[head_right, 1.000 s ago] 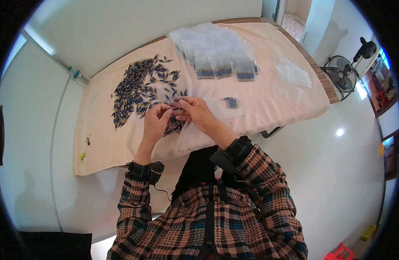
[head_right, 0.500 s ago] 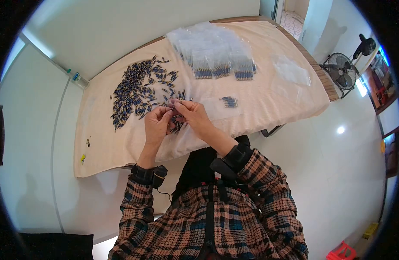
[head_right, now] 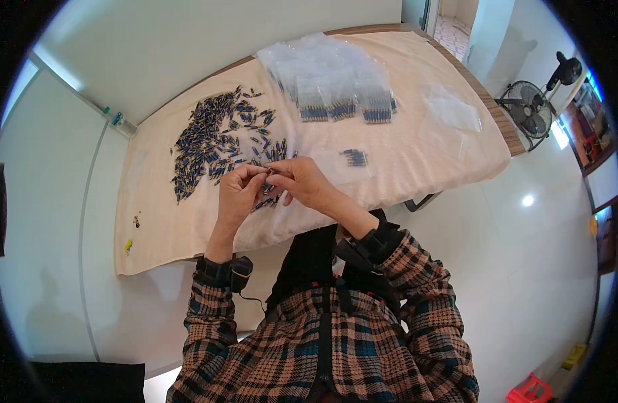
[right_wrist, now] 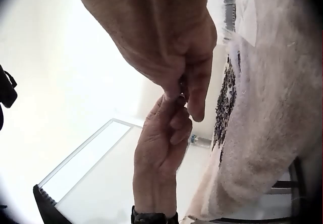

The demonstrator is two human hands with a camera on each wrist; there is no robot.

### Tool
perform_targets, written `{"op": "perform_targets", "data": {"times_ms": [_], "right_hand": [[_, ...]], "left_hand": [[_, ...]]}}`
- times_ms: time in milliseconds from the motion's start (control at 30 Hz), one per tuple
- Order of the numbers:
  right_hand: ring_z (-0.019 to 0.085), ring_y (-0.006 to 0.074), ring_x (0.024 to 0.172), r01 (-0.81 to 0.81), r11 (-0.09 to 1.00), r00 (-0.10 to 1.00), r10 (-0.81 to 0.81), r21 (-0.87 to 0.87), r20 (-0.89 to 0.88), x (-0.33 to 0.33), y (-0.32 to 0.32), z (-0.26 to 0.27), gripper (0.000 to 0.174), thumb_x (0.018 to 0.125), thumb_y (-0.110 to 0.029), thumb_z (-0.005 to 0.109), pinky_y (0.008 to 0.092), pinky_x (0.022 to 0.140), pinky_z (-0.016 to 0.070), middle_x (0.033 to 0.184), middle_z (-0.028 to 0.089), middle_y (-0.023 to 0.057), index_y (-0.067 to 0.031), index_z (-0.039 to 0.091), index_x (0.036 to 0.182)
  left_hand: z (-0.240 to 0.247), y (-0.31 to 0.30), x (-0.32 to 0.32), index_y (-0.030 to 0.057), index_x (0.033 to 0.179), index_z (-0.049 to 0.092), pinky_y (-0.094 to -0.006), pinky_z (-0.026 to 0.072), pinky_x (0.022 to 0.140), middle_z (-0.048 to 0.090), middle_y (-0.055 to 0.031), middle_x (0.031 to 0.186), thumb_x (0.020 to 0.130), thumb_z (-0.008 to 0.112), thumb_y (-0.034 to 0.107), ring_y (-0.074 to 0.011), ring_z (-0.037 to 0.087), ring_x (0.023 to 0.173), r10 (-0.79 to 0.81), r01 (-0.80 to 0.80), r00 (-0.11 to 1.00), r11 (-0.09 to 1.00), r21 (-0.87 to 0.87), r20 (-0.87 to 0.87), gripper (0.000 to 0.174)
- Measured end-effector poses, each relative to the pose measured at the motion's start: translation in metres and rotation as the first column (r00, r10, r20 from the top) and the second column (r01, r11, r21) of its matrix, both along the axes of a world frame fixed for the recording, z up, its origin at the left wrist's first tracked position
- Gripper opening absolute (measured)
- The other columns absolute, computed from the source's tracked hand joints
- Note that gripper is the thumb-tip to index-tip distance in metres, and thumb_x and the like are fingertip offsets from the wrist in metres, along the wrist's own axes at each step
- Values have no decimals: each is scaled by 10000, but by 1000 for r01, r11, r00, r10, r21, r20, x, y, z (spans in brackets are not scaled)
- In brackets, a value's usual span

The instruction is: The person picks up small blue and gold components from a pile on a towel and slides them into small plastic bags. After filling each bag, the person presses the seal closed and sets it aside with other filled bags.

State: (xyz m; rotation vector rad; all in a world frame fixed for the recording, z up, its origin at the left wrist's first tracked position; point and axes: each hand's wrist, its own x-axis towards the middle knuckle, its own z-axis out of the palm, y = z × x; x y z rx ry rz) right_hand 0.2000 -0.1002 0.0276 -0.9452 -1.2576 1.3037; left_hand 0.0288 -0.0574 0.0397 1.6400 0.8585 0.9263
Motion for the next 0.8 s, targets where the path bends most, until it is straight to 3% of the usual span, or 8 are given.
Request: {"op": "perform_targets", "data": {"times_ms": [100, 233, 333, 400, 500, 633, 733, 800], "right_hand": [[687, 130, 694, -87, 996, 990, 87, -2, 114, 7, -5, 6, 426, 917, -55, 565, 221, 455, 504, 837, 686, 120, 62, 466, 1315], [688, 137, 688, -172, 985, 958, 165, 12, 236, 14, -10, 16, 498, 912, -60, 576, 220, 432, 483, 820, 688, 106, 81, 395, 1354], [680, 126, 674, -144, 989, 967, 142, -5, 212, 17, -10, 20, 435, 904, -59, 590, 212, 435, 477, 797, 686, 89, 83, 462, 1295], [676, 121, 667, -135, 991, 971, 135, -15, 198, 17, -9, 19, 405, 900, -59, 597, 208, 436, 475, 785, 684, 80, 83, 495, 1265], [656, 100, 640, 69, 997, 996, -68, -18, 63, 18, -7, 16, 245, 878, -47, 626, 199, 458, 477, 757, 676, 65, 68, 609, 1093], [643, 87, 637, 199, 979, 980, -200, 46, 12, 16, -8, 14, 104, 862, -29, 644, 196, 486, 488, 752, 674, 54, 50, 656, 929], [646, 92, 647, 264, 963, 964, -266, 63, 30, 21, -9, 12, 98, 859, -28, 649, 203, 500, 501, 764, 677, 60, 53, 661, 914], [648, 94, 652, 295, 953, 954, -298, 74, 40, 27, -9, 11, 95, 857, -27, 652, 206, 508, 508, 770, 678, 63, 54, 664, 906]], "left_hand": [[8, -1, 0, -3, 892, 657, -176, 385, 459, 613, 3, 671, 892, 612, 51, -24, 499, 527, -71, 71, 997, 995, -65, 8, 71], [13, -2, 2, 6, 894, 646, -168, 358, 427, 602, 9, 655, 904, 611, 71, -25, 491, 501, -141, 147, 989, 972, -185, 42, 74], [13, -2, 4, 11, 903, 643, -168, 354, 419, 603, 9, 656, 908, 614, 87, -24, 491, 496, -172, 183, 983, 960, -213, 72, 81], [16, 2, 3, -5, 910, 643, -173, 372, 426, 611, 0, 684, 907, 609, 76, -25, 499, 508, -160, 165, 986, 977, -137, 49, 88], [21, 2, 3, -12, 911, 642, -174, 380, 426, 617, -8, 700, 908, 606, 76, -27, 506, 511, -123, 131, 990, 985, -116, 68, 95], [23, 2, 6, -9, 900, 642, -181, 382, 425, 627, -20, 708, 904, 614, 87, -37, 524, 515, -55, 78, 988, 985, -155, 143, 100], [16, 4, 6, -6, 888, 645, -198, 392, 439, 637, -28, 717, 889, 632, 85, -47, 544, 535, -23, 56, 981, 984, -167, 190, 92], [0, 9, 2, 16, 866, 641, -256, 420, 489, 637, -37, 745, 855, 668, 112, -106, 571, 581, 52, -39, 992, 993, 114, -113, 101]]}}
